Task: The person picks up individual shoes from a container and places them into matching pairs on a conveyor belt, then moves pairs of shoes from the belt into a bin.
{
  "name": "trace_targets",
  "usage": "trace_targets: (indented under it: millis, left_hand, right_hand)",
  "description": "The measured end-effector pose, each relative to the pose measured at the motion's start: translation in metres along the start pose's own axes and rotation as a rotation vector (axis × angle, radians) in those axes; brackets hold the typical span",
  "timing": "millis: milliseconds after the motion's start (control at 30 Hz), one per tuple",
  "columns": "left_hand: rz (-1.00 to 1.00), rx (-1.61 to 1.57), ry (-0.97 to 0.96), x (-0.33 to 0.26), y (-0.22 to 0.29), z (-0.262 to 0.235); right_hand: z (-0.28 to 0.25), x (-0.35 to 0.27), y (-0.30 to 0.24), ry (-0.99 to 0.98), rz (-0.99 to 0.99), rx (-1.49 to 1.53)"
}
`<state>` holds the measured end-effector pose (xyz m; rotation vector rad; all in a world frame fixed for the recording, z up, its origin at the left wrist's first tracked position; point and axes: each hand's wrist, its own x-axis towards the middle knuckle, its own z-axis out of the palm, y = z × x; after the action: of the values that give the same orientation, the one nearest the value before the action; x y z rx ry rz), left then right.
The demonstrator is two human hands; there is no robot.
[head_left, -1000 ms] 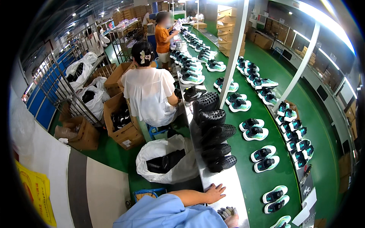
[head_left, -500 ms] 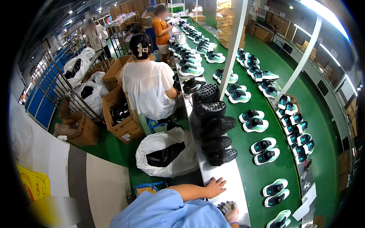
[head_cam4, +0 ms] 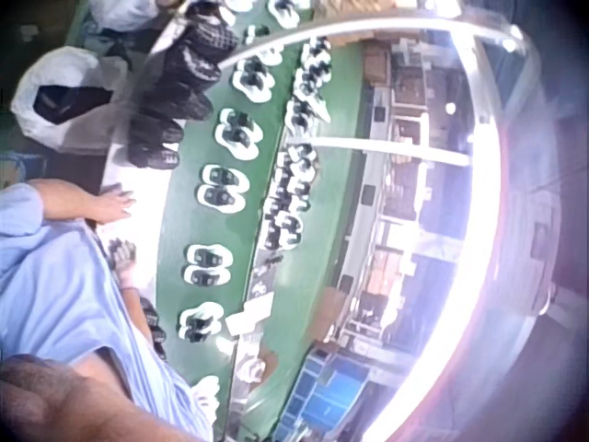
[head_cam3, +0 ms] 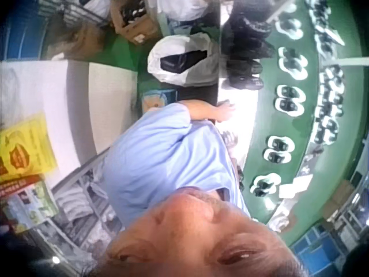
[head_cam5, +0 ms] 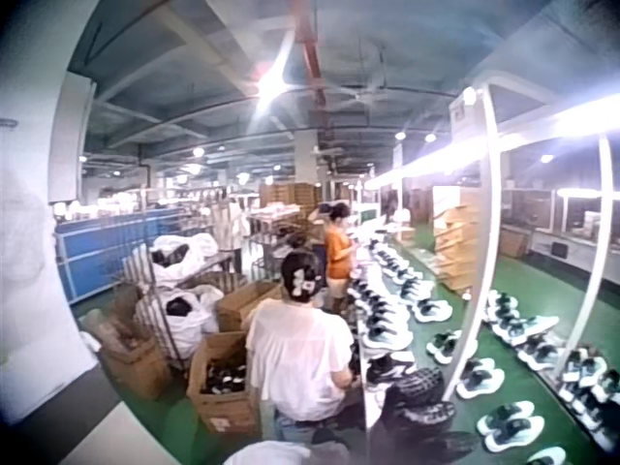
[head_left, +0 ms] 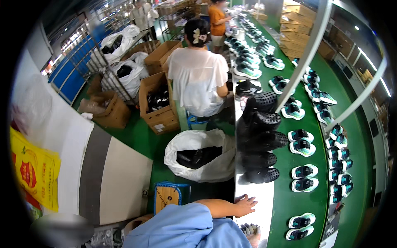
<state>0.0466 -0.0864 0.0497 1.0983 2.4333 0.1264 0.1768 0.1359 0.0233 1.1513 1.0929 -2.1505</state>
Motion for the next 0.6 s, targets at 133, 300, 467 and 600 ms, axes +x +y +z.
trace_targets:
  millis: [133, 300, 467, 600]
  left_hand:
    - [-0.010, -0.059, 0.024, -0.003, 0.002, 0.004]
    - [-0.016, -0.031, 0.000, 0.005, 0.003, 0.007]
    - [0.000, -0.024, -0.036, 0.006, 0.001, 0.001]
    - [-0.001, -0.018, -0.033, 0.008, -0.001, -0.003]
  right_hand:
    - [0.008, -0.005, -0.004, 0.033, 0.030, -0.021]
    - [0.017, -0.005, -0.010, 0.073, 0.052, -0.046]
    - [0.024, -0.007, -0.014, 0.103, 0.064, -0.049]
    - [0.029, -0.009, -0.016, 0.115, 0.078, -0.047]
